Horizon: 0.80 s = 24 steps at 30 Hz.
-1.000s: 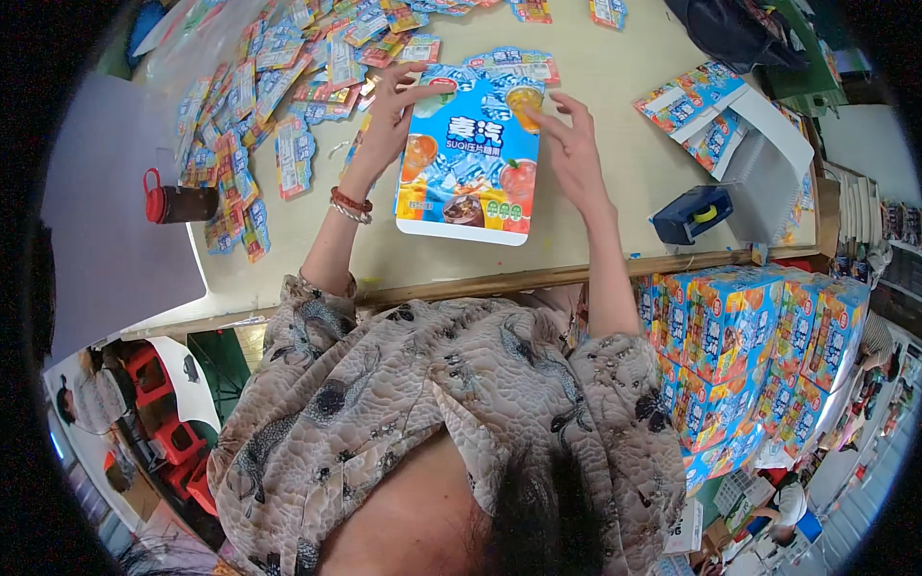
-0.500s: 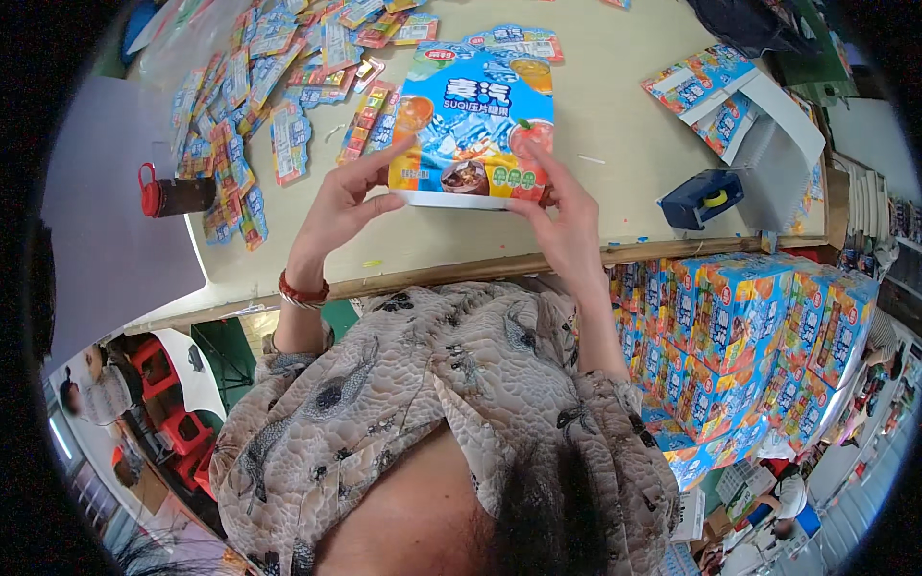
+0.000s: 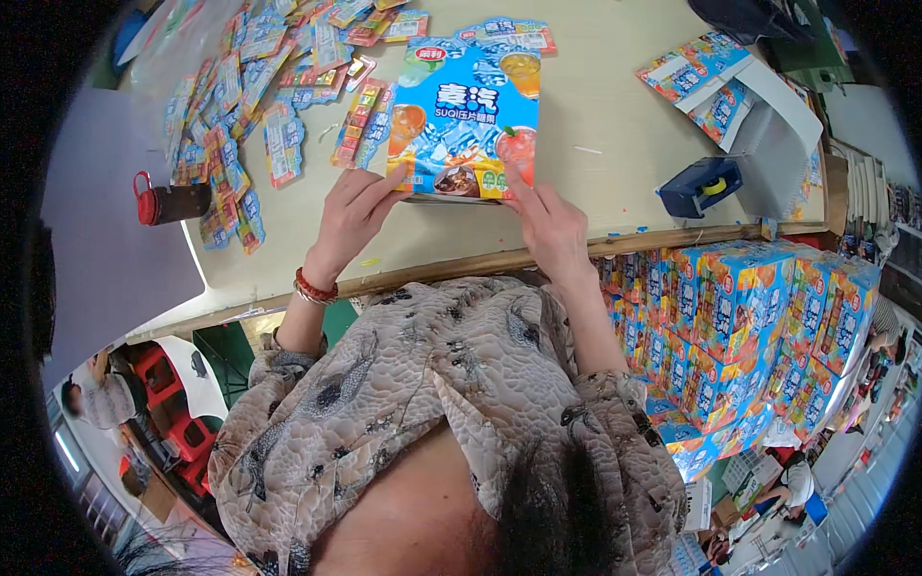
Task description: Packing individual product pouches into cardboard display boxes on a factory assembly line.
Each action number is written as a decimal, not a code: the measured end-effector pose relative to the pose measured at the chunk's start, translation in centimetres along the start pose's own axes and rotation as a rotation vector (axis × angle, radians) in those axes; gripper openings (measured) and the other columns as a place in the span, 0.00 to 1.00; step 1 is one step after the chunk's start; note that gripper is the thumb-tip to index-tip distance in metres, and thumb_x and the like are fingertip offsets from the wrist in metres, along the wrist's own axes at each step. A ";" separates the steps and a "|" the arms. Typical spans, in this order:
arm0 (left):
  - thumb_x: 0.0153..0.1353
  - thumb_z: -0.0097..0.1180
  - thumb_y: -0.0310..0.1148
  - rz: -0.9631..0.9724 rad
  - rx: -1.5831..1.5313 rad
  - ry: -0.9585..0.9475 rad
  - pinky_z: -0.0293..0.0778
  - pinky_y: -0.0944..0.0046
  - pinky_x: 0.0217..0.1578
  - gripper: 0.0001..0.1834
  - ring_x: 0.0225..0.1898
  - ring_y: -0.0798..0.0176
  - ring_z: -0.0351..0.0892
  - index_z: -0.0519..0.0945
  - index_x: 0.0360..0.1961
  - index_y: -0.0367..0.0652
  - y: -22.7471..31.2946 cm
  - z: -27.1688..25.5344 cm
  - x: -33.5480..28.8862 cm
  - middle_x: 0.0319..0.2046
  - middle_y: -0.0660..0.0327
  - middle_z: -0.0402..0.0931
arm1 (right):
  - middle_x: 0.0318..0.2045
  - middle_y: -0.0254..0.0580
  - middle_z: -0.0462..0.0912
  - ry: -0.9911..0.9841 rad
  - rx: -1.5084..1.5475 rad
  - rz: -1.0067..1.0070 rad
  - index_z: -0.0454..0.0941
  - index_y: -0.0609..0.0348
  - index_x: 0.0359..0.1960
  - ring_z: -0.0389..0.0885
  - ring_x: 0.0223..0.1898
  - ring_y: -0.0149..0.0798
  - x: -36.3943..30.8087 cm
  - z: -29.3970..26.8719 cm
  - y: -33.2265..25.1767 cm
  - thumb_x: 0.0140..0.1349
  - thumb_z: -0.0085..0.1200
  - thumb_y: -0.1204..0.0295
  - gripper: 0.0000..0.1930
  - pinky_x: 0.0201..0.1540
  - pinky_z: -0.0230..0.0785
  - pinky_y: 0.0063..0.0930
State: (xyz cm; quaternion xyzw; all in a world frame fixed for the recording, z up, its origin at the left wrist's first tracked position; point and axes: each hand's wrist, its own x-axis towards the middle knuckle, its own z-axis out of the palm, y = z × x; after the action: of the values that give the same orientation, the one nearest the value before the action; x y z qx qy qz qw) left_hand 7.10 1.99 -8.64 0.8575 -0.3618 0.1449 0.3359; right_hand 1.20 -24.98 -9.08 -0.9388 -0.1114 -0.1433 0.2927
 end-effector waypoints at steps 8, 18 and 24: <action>0.48 0.67 0.23 -0.063 -0.155 0.028 0.70 0.62 0.31 0.23 0.29 0.61 0.72 0.80 0.48 0.43 -1.0 1.0 -1.1 0.26 0.62 0.72 | 0.20 0.36 0.65 0.088 0.139 -0.093 0.79 0.50 0.53 0.69 0.19 0.35 -0.6 1.6 1.0 0.49 0.65 0.75 0.25 0.22 0.64 0.31; 0.47 0.70 0.28 -0.148 -0.157 0.021 0.71 0.62 0.40 0.24 0.43 0.58 0.73 0.79 0.48 0.49 -1.3 0.9 -1.7 0.42 0.60 0.73 | 0.20 0.34 0.66 0.152 0.058 -0.171 0.80 0.51 0.52 0.69 0.21 0.35 -0.7 2.1 0.8 0.47 0.66 0.74 0.25 0.22 0.63 0.30; 0.50 0.66 0.38 0.147 0.085 -0.249 0.56 0.52 0.65 0.31 0.67 0.60 0.59 0.71 0.57 0.58 -1.5 0.7 0.1 0.64 0.69 0.64 | 0.21 0.33 0.68 0.210 0.101 -0.279 0.80 0.52 0.51 0.69 0.20 0.35 -0.7 3.3 1.9 0.46 0.67 0.74 0.25 0.22 0.62 0.30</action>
State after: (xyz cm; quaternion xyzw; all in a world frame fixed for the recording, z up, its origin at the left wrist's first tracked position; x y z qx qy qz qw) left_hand 8.20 2.23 -9.79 0.8535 -0.4559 0.0769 0.2405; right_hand 1.81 -24.71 -12.85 -0.8783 -0.2162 -0.2741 0.3268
